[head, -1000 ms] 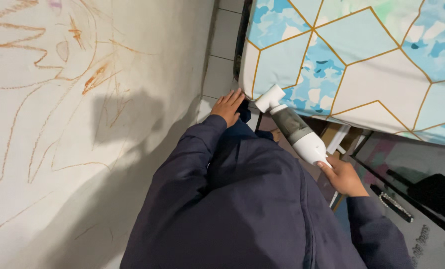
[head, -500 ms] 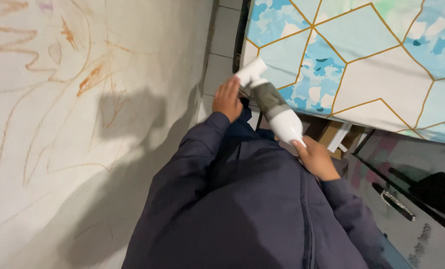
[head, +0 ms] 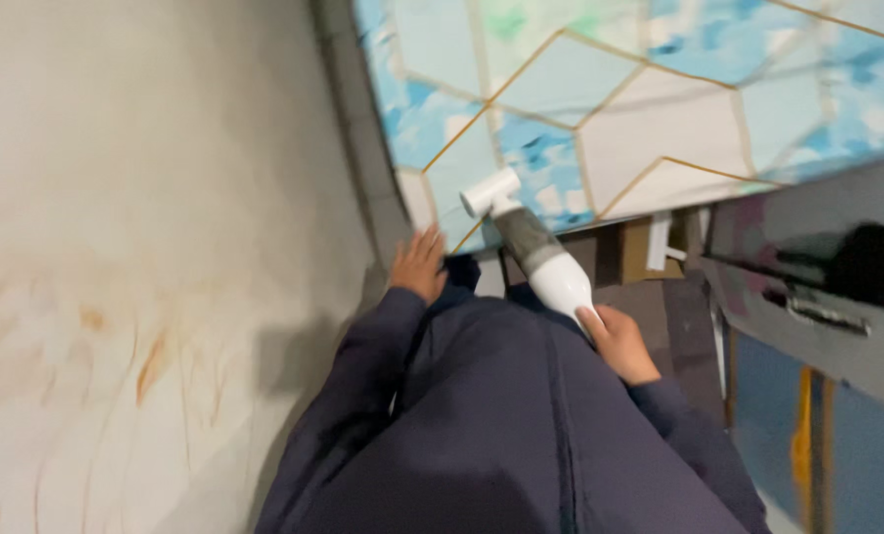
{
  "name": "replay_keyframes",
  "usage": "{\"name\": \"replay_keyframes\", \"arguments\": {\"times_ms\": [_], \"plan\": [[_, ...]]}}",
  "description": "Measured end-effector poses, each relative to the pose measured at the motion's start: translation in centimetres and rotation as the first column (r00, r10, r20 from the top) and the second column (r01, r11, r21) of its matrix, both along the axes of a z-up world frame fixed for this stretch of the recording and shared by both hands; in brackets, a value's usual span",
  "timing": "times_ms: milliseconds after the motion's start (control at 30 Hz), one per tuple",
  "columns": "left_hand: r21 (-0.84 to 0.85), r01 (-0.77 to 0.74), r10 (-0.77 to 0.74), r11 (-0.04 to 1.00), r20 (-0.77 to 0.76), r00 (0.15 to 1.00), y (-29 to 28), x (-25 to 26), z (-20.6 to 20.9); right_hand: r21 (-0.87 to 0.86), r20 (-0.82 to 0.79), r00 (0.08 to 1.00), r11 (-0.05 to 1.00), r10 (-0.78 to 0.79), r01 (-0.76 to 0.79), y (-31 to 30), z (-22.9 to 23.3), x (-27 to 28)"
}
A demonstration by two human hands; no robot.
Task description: The person cleans the surface of a bed using a handheld vacuum, then removes the vacuum head and attaches long extension tubes to the device.
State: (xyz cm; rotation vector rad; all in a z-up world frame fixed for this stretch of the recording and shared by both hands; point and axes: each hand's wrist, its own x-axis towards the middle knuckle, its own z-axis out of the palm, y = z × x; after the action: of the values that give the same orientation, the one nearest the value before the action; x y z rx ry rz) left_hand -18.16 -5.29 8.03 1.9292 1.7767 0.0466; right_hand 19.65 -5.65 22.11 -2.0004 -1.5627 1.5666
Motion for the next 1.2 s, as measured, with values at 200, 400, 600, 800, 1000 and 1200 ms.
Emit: {"name": "replay_keyframes", "arguments": {"times_ms": [200,400,600,800,1000,1200], "plan": [[-0.219,0.108,-0.141,0.97,-0.143,0.98,2.9,-0.8,2.3,0.02,0.197,0.898,0.918,-0.392,0.396,-7.3,0.4,5.1],[0.108,0.287,-0.293,0.952,0.04,0.955,9.2,3.0,2.1,-0.062,-0.02,0.686,0.686,-0.727,0.725,-4.3,-1.6,2.3],[-0.244,0.524,-0.567,0.816,-0.158,0.808,11.3,4.6,-0.5,-0.044,-0.146,0.645,0.656,-0.75,0.754,3.1,-1.0,0.2],[-0.212,0.513,-0.543,0.832,-0.12,0.831,11.5,3.8,-2.7,0.006,-0.165,0.672,0.681,-0.722,0.733,10.6,-2.9,2.4],[-0.313,0.325,-0.412,0.892,-0.268,0.871,11.6,6.8,-1.0,0.002,-0.215,0.722,0.739,-0.657,0.673,19.6,-4.7,6.1],[-0.515,-0.058,-0.174,0.855,-0.392,0.903,11.7,12.1,2.9,0.128,-0.23,0.875,0.877,-0.427,0.462,28.7,-7.3,10.8]]}}
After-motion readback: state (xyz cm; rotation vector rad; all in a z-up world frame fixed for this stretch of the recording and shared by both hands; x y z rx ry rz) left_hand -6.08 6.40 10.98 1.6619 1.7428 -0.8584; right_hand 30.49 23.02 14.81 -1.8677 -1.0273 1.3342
